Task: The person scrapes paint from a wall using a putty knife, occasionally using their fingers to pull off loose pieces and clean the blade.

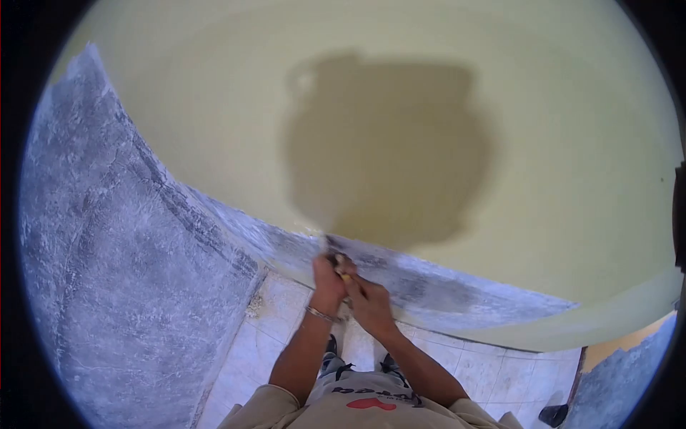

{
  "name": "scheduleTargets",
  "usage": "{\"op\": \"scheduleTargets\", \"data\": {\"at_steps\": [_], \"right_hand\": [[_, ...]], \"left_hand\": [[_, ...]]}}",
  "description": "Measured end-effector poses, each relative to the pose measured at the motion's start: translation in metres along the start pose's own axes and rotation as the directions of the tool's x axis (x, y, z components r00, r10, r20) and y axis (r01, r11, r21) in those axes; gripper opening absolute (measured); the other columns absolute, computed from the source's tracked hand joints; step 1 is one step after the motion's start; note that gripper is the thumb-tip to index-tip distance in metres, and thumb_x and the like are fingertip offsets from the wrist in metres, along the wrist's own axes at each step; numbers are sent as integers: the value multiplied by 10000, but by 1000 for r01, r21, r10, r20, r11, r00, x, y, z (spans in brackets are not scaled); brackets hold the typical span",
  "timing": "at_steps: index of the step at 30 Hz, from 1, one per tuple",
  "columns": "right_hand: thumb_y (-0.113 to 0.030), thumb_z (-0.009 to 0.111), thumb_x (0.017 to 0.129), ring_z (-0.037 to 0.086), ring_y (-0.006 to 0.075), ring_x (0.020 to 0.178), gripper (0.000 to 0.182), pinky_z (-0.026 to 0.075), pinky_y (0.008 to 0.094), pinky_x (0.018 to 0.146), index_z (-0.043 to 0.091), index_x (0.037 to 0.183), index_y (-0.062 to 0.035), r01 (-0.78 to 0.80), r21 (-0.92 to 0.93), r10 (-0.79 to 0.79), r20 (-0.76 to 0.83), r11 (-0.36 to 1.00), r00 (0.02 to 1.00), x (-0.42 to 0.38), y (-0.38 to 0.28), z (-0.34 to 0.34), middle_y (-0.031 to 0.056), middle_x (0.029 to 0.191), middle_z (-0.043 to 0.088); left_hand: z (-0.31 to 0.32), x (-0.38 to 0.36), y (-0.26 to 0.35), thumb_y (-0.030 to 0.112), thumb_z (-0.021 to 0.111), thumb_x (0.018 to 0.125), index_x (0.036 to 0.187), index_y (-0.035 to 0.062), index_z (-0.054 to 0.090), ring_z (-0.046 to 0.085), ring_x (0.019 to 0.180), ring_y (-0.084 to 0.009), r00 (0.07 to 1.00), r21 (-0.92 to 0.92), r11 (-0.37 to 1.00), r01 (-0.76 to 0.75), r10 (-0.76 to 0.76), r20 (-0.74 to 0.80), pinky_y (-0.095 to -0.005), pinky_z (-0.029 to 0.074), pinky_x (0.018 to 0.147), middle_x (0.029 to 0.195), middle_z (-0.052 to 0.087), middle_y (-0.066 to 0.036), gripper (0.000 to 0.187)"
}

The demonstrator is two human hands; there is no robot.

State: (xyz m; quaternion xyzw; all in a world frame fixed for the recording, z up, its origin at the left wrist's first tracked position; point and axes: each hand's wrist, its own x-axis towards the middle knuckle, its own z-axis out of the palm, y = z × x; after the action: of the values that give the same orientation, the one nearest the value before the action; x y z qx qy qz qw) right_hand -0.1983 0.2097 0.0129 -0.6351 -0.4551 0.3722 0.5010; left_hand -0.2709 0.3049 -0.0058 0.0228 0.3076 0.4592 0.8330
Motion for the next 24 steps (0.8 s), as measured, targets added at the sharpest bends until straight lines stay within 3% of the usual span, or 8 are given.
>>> {"op": "scheduleTargets", "data": {"at_steps": [3,5,7,10,13,18,23,24], "right_hand": [[-244,522,947,461,55,497,302,378,246,448,655,1114,-30,97,-14,-97,-14,995,995,-3,3,-5,15,551,506],[-242,516,949,457,56,494,304,375,246,446,643,1144,-46,48,-17,-48,-35,999,998,-26,12,-34,10,542,493],[-228,531,940,459,65,509,291,389,262,470,638,1158,-68,-87,14,87,-56,996,995,-56,16,-77,34,539,478],[-219,544,934,456,72,518,275,401,275,491,644,1157,-94,-155,38,156,-29,987,987,-56,5,-91,52,540,472],[-235,542,935,465,82,509,250,408,282,492,662,1124,-125,-40,-41,41,31,998,999,-15,10,-48,59,549,505],[-240,547,931,481,100,501,251,412,292,491,667,1083,-81,159,-85,-157,31,984,987,-1,8,-19,82,553,525],[-238,539,937,497,96,500,292,411,294,486,655,1068,-5,-323,182,308,108,929,945,-34,-15,-67,86,542,517],[-242,537,936,492,104,488,290,410,300,482,655,1060,-8,-206,126,196,81,970,977,-29,-8,-56,94,542,523]], "left_hand": [[10,-3,7,237,413,861,622,108,417,329,366,-116,999,-149,988,-35,32,-25,-274,325,389,489,380,10,271],[11,-8,-36,229,424,856,629,100,409,325,369,-110,999,112,993,-45,47,-17,-262,320,379,500,387,-7,262],[23,-21,-79,205,412,866,633,94,411,321,370,-109,974,-40,973,226,-227,-25,-262,318,374,517,394,-29,259],[44,-36,-104,170,408,862,630,91,418,335,382,-116,997,-9,999,44,-44,-69,-266,327,387,534,401,-47,246],[13,-4,-47,198,381,852,597,113,411,347,392,-139,995,55,993,-102,103,-8,-271,338,416,491,375,-29,271],[1,3,-12,216,348,863,612,113,415,324,377,-147,990,-76,996,-38,48,129,-295,346,424,448,346,-13,280],[50,-38,-50,204,362,887,603,120,404,337,382,-162,993,5,999,53,-52,-107,-333,363,434,452,341,-28,299],[39,-28,-42,198,374,877,609,116,398,344,385,-165,995,-43,999,29,-33,-91,-321,364,429,453,341,-31,281]]}}
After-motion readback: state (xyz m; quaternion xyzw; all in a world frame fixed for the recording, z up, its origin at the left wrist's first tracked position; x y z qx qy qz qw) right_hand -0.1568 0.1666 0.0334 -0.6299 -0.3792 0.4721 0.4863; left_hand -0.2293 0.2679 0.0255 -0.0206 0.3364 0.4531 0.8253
